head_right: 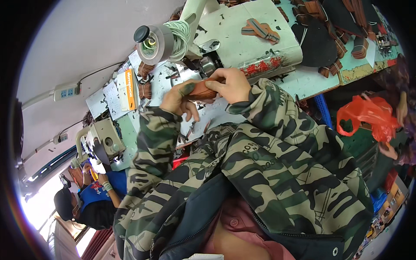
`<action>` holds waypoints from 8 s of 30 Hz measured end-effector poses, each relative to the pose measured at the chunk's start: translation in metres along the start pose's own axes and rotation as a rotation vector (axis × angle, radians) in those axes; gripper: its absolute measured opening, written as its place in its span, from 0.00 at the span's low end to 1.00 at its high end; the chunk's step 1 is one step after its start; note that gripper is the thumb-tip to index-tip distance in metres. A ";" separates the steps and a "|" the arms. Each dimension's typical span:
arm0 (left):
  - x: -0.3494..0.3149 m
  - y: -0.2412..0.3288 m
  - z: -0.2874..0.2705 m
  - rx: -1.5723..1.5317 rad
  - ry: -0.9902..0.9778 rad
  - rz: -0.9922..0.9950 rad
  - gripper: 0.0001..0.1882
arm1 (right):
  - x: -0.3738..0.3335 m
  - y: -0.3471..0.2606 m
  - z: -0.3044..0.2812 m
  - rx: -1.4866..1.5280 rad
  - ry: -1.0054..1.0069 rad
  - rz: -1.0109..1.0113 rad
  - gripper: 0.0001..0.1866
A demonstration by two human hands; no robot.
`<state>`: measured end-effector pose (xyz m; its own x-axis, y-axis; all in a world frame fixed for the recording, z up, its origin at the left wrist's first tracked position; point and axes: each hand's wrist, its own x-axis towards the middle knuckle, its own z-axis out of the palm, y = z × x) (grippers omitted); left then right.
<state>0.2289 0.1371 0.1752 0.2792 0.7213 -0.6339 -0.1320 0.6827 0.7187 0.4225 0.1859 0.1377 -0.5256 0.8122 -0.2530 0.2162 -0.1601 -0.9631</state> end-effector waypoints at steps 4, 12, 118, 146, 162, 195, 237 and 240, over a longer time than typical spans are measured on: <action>0.008 0.020 -0.026 0.191 -0.053 -0.195 0.20 | 0.012 0.000 -0.006 -0.093 -0.153 0.061 0.10; 0.029 0.038 -0.028 0.405 0.042 -0.218 0.17 | 0.034 -0.009 -0.023 -0.667 0.044 -0.348 0.13; 0.014 0.013 -0.038 0.086 0.240 0.008 0.15 | 0.032 -0.008 -0.036 -0.471 -0.035 -0.483 0.14; 0.023 -0.009 0.052 0.834 0.420 0.404 0.18 | 0.013 -0.008 -0.078 -0.828 0.224 -0.494 0.21; 0.145 0.002 0.127 -0.580 0.306 0.603 0.19 | -0.008 -0.021 -0.087 -0.791 0.483 -0.551 0.14; -0.002 -0.021 0.053 0.122 0.282 0.275 0.19 | -0.021 0.000 -0.015 0.108 0.074 0.062 0.15; 0.030 0.027 -0.003 0.170 0.277 -0.146 0.14 | 0.026 -0.018 -0.044 -0.517 -0.177 -0.269 0.09; 0.030 0.034 -0.004 0.187 0.160 -0.199 0.14 | 0.026 -0.014 -0.028 -0.687 -0.023 -0.437 0.09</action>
<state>0.2292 0.1820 0.1797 0.1271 0.5952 -0.7935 0.0917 0.7895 0.6069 0.4287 0.2252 0.1469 -0.6944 0.7089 0.1238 0.4405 0.5548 -0.7058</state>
